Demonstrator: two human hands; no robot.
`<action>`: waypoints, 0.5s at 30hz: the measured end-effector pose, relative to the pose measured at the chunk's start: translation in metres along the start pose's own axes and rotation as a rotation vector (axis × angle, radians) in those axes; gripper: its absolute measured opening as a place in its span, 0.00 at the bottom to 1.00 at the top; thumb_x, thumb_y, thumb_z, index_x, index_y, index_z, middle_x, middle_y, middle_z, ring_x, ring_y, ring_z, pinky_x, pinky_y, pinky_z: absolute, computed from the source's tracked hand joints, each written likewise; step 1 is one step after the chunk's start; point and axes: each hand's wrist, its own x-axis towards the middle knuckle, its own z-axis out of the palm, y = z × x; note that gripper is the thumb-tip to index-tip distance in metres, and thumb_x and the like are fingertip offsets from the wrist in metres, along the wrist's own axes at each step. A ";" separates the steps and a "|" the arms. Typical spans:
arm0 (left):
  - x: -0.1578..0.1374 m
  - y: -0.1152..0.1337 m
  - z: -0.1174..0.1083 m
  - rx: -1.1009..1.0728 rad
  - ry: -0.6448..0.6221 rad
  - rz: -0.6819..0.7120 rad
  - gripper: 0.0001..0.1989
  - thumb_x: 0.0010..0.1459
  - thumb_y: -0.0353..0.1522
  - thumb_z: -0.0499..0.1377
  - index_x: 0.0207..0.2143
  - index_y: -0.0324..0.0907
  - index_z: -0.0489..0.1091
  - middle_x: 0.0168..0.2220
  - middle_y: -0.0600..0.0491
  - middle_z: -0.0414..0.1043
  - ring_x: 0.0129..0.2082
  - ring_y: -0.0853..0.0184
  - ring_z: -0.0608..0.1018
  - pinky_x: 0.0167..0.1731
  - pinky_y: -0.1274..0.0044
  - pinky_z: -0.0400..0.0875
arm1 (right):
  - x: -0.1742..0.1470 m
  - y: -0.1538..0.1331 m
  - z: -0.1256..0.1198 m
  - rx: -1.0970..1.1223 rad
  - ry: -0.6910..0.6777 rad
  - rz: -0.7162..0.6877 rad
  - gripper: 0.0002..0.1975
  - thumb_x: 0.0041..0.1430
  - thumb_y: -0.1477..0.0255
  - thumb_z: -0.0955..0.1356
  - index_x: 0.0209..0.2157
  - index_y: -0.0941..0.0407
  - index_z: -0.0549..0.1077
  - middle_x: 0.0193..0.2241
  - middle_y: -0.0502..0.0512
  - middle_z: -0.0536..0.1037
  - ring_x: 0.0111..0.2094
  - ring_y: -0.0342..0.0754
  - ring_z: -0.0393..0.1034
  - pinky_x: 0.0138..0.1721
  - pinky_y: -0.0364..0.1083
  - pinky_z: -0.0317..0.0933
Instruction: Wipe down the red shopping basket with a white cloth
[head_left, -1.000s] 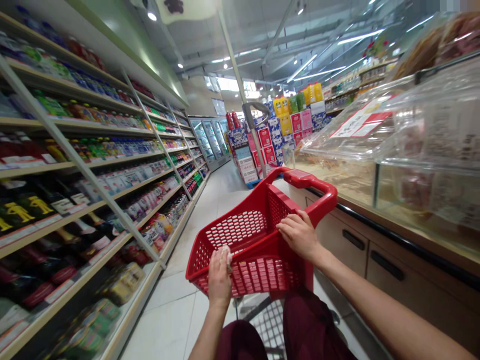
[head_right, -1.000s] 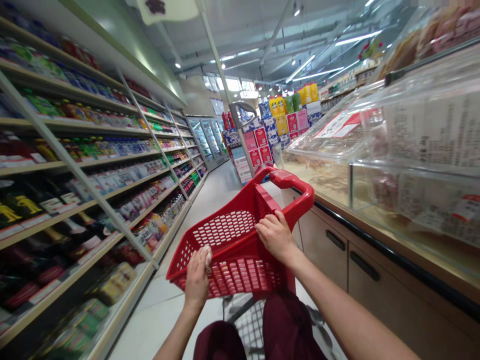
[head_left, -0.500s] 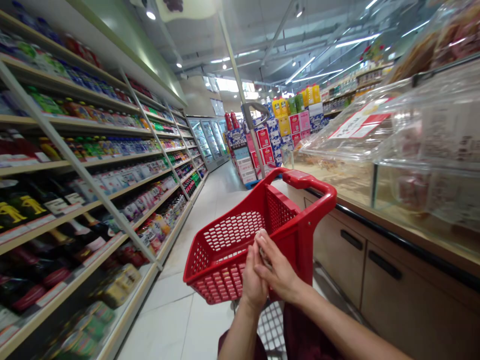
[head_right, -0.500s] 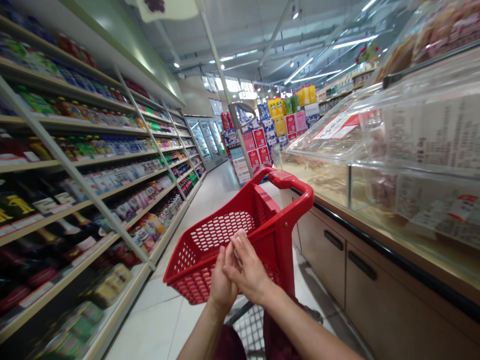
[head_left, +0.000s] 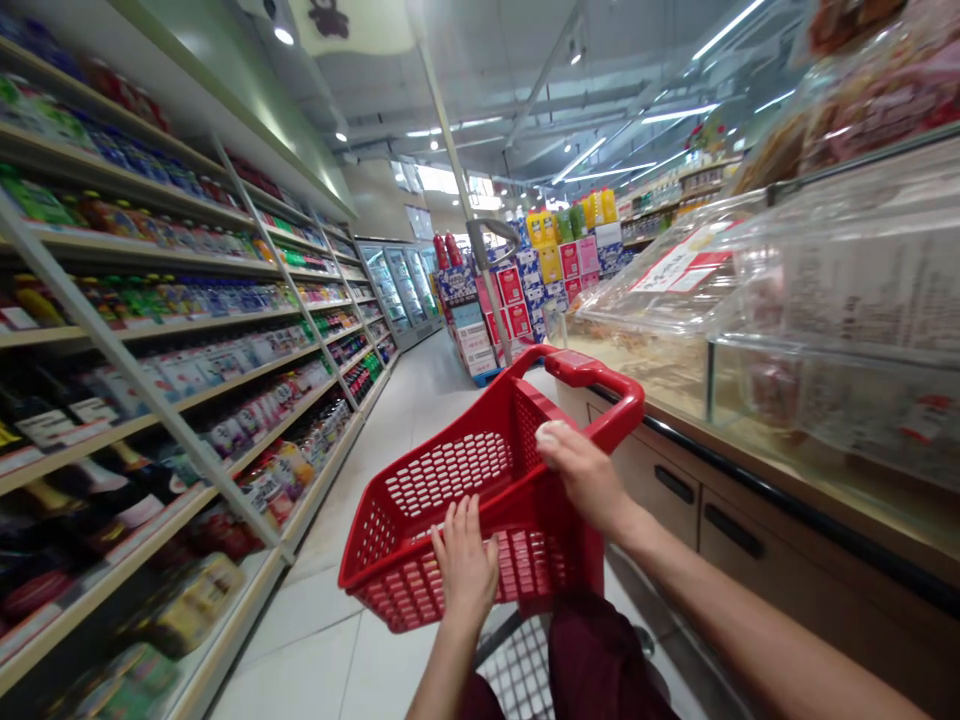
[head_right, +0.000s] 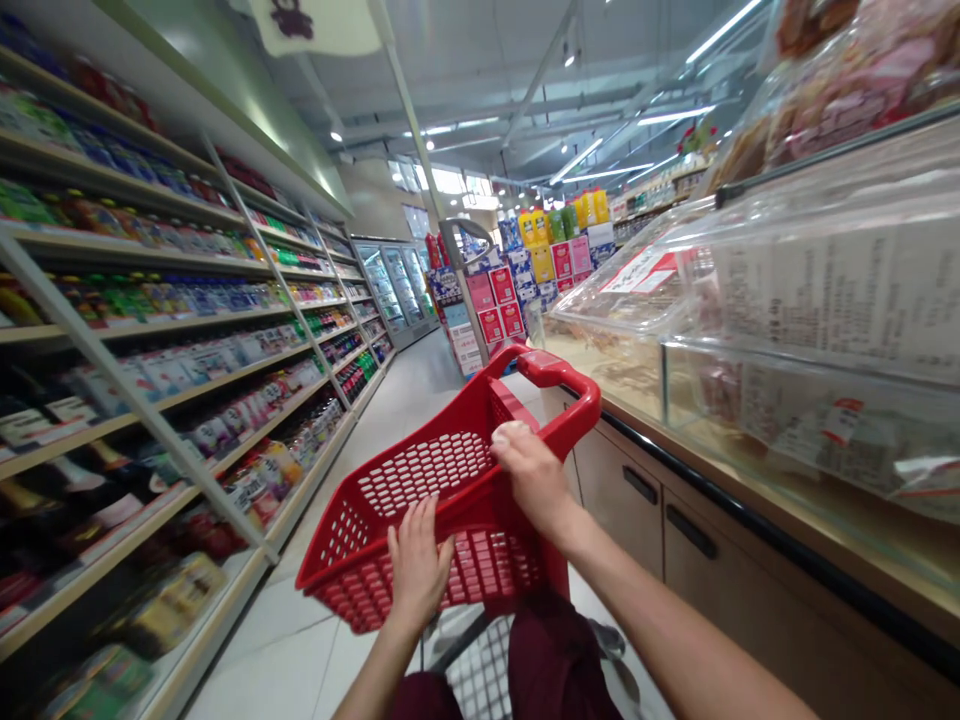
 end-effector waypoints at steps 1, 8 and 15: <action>-0.002 -0.002 0.004 0.080 0.009 0.040 0.25 0.49 0.27 0.50 0.53 0.40 0.57 0.55 0.47 0.58 0.57 0.59 0.56 0.56 0.57 0.40 | -0.001 -0.005 0.011 -0.021 -0.075 -0.087 0.11 0.57 0.77 0.60 0.36 0.55 0.72 0.41 0.56 0.73 0.46 0.46 0.65 0.51 0.50 0.57; -0.002 -0.008 0.007 0.260 0.002 0.118 0.26 0.48 0.23 0.48 0.52 0.36 0.57 0.55 0.45 0.58 0.57 0.59 0.56 0.55 0.59 0.46 | 0.005 0.024 0.003 -0.214 -0.230 -0.199 0.10 0.56 0.76 0.62 0.37 0.54 0.72 0.42 0.55 0.73 0.45 0.47 0.65 0.51 0.53 0.53; -0.001 -0.004 0.007 0.257 -0.007 0.073 0.26 0.46 0.24 0.49 0.51 0.36 0.58 0.55 0.44 0.58 0.57 0.59 0.55 0.56 0.59 0.45 | 0.024 0.040 -0.038 -0.295 -0.311 0.072 0.17 0.53 0.65 0.63 0.43 0.56 0.70 0.47 0.60 0.69 0.50 0.56 0.59 0.52 0.62 0.44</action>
